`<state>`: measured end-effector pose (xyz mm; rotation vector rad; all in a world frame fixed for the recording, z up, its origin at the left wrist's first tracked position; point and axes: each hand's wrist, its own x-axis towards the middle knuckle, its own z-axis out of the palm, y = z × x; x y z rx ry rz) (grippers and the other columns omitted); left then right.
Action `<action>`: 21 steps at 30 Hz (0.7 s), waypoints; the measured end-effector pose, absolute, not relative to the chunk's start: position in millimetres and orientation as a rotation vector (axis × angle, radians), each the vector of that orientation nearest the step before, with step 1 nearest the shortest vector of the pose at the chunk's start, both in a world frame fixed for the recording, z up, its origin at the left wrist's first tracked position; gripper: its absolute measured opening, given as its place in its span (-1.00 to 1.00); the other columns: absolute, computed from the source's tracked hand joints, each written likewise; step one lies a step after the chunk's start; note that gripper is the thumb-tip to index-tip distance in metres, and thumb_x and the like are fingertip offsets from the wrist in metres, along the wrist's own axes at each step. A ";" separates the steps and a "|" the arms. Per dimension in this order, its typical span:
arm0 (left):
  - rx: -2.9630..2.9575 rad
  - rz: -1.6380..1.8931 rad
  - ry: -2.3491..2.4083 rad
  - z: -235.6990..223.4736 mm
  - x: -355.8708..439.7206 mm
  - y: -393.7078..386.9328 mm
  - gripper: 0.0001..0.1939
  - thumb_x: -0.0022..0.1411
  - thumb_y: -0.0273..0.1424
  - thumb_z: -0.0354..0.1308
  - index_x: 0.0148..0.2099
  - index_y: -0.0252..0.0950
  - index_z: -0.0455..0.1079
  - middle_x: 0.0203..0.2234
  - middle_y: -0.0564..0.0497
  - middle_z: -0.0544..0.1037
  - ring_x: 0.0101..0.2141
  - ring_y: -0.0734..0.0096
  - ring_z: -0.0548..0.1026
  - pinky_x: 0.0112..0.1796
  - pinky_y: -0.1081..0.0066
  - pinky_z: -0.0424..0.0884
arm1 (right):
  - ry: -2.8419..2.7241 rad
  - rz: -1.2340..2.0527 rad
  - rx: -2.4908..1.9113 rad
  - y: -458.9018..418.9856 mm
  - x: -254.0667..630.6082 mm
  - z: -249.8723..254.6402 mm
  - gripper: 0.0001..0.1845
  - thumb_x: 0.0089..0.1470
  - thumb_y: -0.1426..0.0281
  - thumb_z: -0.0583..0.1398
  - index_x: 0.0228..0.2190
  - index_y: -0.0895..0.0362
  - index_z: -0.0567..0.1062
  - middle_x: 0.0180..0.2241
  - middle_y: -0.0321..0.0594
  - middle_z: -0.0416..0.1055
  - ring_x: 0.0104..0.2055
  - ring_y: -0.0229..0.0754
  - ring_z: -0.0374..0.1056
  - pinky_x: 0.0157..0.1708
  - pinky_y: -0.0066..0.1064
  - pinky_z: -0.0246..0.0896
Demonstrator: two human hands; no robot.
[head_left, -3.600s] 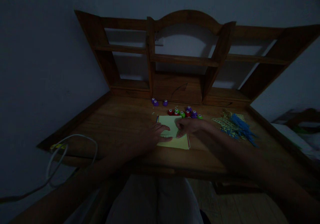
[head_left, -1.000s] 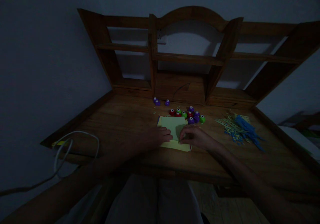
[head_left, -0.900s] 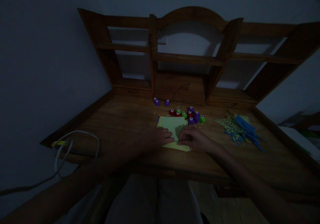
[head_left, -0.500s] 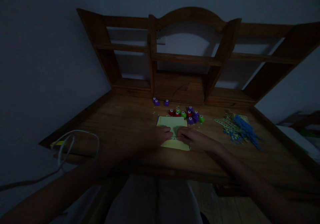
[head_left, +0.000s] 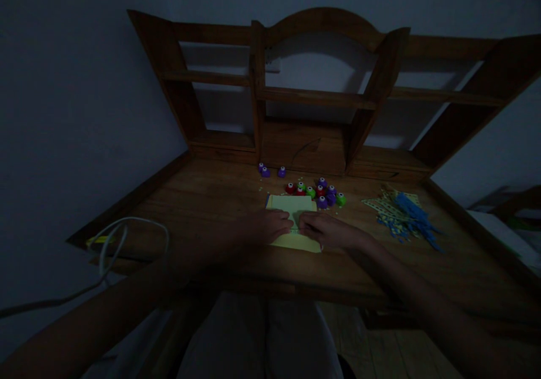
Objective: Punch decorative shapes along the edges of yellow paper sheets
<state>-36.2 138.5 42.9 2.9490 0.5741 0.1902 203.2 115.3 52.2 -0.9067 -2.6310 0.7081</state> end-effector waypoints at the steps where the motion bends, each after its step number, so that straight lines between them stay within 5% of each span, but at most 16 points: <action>1: 2.954 0.179 0.574 43.4 -36.0 138.6 -0.72 0.39 -0.38 -0.20 -0.17 -0.28 0.35 -0.29 -0.05 0.42 -0.26 0.38 0.39 -0.19 0.41 0.27 | -2.634 0.709 -0.911 115.9 203.4 51.9 -0.87 0.18 0.45 0.05 -0.40 0.15 0.35 -0.44 -0.28 0.28 -0.42 -0.28 0.16 -0.39 -0.45 0.06; 17: 2.849 0.256 0.572 43.4 -34.5 145.0 -0.75 0.34 -0.35 -0.12 -0.24 -0.27 0.38 -0.35 -0.02 0.40 -0.32 0.39 0.38 -0.22 0.42 0.29 | -2.656 0.716 -0.931 120.8 204.0 48.9 -0.91 0.14 0.45 0.07 -0.39 0.16 0.36 -0.45 -0.29 0.29 -0.43 -0.29 0.15 -0.43 -0.47 0.05; 21: 2.834 0.312 0.714 45.3 -33.4 135.9 -0.79 0.33 -0.36 -0.07 -0.08 -0.27 0.34 -0.24 -0.05 0.38 -0.25 0.37 0.38 -0.20 0.42 0.30 | -2.653 0.702 -0.956 118.7 203.8 49.3 -0.89 0.15 0.45 0.05 -0.40 0.15 0.35 -0.44 -0.28 0.30 -0.43 -0.28 0.16 -0.42 -0.46 0.05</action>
